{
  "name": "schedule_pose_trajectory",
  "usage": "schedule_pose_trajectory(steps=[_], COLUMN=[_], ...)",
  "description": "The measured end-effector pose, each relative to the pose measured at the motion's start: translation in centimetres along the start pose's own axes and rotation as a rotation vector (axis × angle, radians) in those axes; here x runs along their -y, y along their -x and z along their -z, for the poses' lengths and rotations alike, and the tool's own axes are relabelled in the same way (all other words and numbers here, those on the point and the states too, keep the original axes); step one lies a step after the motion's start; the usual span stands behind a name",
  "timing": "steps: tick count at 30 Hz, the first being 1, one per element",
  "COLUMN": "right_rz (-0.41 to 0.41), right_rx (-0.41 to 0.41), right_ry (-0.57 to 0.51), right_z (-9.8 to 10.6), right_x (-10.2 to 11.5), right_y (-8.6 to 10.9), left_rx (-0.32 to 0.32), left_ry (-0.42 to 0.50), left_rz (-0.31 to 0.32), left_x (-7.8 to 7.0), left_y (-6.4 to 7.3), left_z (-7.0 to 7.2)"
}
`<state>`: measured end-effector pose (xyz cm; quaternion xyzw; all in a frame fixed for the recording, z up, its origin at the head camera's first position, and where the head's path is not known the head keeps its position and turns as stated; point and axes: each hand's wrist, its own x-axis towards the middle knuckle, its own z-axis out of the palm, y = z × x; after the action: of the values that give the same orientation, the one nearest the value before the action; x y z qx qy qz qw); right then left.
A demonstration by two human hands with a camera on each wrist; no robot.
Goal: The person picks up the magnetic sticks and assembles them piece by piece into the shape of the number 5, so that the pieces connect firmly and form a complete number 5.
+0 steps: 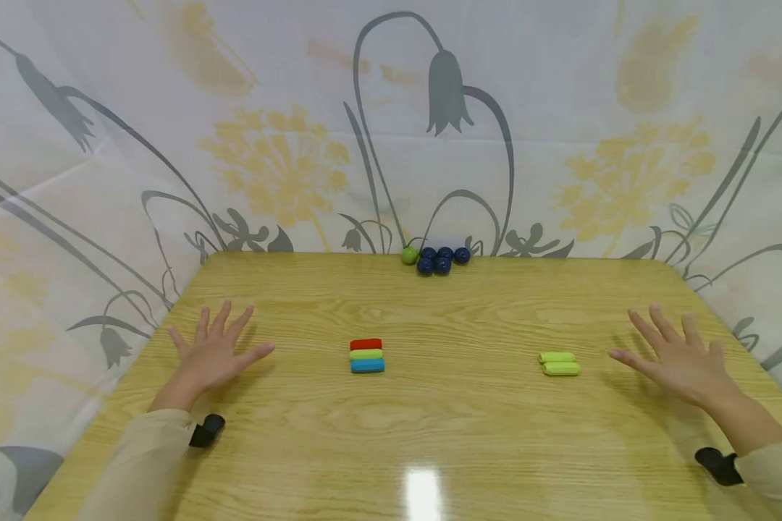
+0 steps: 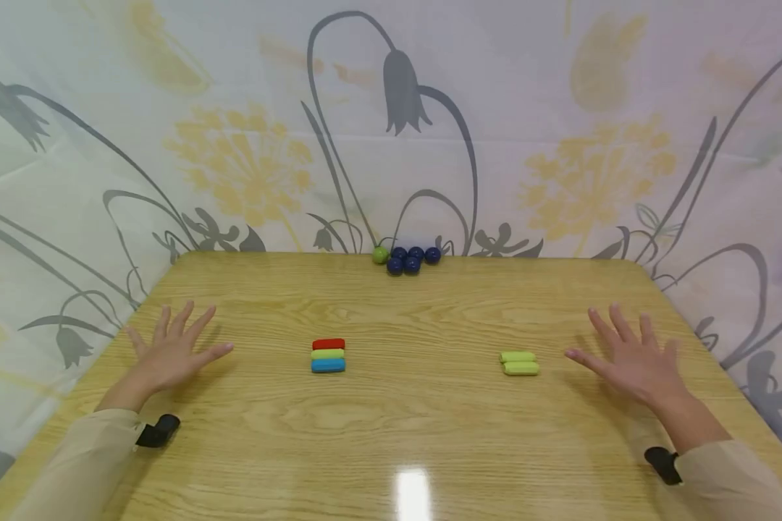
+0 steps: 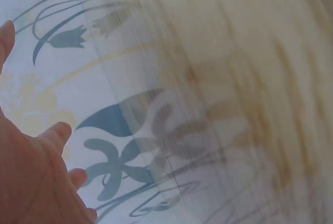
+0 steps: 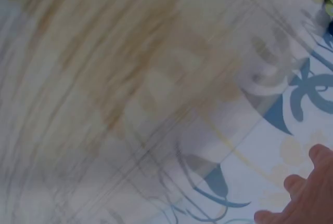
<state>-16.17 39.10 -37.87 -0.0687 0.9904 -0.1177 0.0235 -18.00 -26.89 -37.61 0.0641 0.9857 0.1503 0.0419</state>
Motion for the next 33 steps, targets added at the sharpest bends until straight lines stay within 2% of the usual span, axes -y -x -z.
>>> schedule_pose_trajectory(steps=[3,7,12,17,21,25,33], right_rz=[0.042,0.1,0.121,0.161,0.186,0.201,0.22], right_rx=[0.01,0.016,0.014,-0.013,-0.009,-0.019,-0.025], right_ry=[-0.04,-0.145,-0.256,-0.272,-0.279,-0.281,-0.294], right_z=[0.0,0.0,0.2,0.1,0.1,0.3,0.2], right_x=[0.2,0.7,1.4,2.1,2.6,3.1,4.2], right_y=[-0.1,-0.4,-0.9,-1.5,-2.0,-2.3,-3.1], left_rx=[-0.019,-0.073,-0.127,-0.17,-0.189,-0.191,-0.172], left_ry=[-0.003,0.029,0.077,0.13,0.225,0.32,0.428], left_rz=[-0.01,-0.053,-0.113,-0.162,-0.174,-0.173,-0.169], left_x=[-0.3,-0.6,-1.3,-2.2,-3.0,-3.9,-5.8], left_y=[-0.2,-0.3,-0.5,-0.7,-0.8,-0.9,-0.7], left_z=[-0.2,-0.5,-0.8,-1.0,-1.4,-1.8,-2.2])
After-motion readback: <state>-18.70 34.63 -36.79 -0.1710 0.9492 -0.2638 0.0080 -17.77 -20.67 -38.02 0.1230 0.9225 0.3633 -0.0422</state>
